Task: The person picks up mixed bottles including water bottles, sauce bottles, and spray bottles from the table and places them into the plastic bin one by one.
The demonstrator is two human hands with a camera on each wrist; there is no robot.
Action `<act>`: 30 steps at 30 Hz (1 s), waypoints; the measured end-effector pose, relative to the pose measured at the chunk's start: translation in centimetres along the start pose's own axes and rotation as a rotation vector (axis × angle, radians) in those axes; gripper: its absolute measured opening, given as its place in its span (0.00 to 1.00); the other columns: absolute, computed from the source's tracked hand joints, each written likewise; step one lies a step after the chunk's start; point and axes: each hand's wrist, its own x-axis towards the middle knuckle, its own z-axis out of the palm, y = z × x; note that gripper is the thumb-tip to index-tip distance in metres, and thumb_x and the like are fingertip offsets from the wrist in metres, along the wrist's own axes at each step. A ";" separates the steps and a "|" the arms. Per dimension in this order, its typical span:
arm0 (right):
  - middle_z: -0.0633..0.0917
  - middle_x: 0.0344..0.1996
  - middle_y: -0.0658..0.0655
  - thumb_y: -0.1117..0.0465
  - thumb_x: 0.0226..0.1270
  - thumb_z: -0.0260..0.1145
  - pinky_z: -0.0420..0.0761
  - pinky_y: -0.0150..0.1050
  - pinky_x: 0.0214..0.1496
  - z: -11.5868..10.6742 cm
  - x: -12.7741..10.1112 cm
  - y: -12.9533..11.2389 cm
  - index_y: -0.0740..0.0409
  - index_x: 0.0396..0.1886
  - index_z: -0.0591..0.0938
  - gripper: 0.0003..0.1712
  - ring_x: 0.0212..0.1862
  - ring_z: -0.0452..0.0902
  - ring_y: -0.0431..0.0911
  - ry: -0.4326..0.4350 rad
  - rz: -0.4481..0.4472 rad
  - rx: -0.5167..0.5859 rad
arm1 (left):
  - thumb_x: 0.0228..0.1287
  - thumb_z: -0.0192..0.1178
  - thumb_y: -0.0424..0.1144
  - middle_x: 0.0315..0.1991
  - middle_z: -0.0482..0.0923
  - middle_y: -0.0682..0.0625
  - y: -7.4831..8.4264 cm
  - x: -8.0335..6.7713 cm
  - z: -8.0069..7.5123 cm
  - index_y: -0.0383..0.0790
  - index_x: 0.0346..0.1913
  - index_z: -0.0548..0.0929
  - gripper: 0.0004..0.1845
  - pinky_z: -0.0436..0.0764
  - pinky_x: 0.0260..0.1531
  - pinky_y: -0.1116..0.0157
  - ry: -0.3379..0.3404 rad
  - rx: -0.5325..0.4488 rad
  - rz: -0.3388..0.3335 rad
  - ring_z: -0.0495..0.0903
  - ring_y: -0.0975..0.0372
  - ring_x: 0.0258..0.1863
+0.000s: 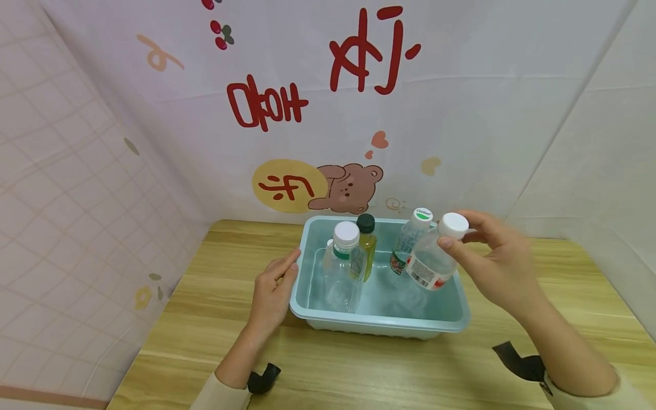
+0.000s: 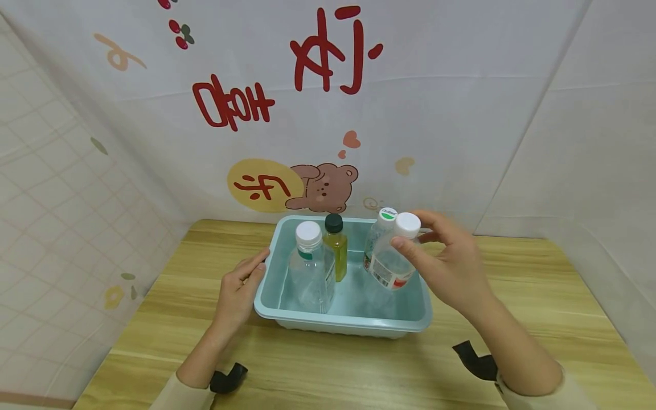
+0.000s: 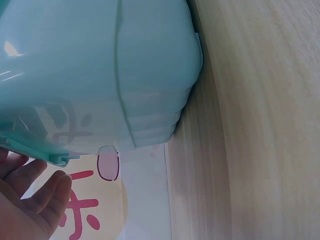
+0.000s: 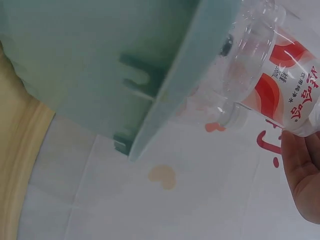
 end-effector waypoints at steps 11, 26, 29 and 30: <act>0.87 0.45 0.38 0.79 0.53 0.78 0.80 0.24 0.43 1.6 -1.2 1.0 0.60 0.56 0.86 0.29 0.40 0.83 0.33 -0.078 0.051 -0.042 | 0.79 0.59 0.36 0.65 0.82 0.52 0.0 0.0 0.1 0.43 0.67 0.84 0.18 0.78 0.63 0.52 0.002 0.005 0.008 0.78 0.59 0.65; 0.89 0.40 0.51 0.77 0.52 0.80 0.82 0.25 0.45 3.1 -2.1 2.4 0.60 0.54 0.87 0.28 0.42 0.83 0.34 -0.133 0.036 -0.037 | 0.79 0.59 0.36 0.65 0.82 0.52 0.0 0.0 0.1 0.42 0.67 0.84 0.18 0.78 0.63 0.52 0.011 0.004 0.016 0.78 0.59 0.65; 0.89 0.40 0.51 0.75 0.54 0.81 0.82 0.25 0.46 3.2 -2.3 2.6 0.59 0.54 0.86 0.27 0.43 0.82 0.33 -0.147 0.047 -0.054 | 0.79 0.59 0.36 0.65 0.82 0.52 -0.1 0.0 0.1 0.42 0.67 0.84 0.18 0.78 0.63 0.53 0.010 0.008 0.017 0.78 0.59 0.65; 0.89 0.41 0.51 0.74 0.54 0.81 0.82 0.25 0.46 3.2 -2.4 2.7 0.59 0.54 0.86 0.26 0.43 0.82 0.34 -0.152 0.054 -0.058 | 0.79 0.59 0.36 0.65 0.82 0.52 0.0 0.0 0.1 0.42 0.67 0.84 0.18 0.78 0.63 0.53 0.011 0.010 0.016 0.78 0.59 0.65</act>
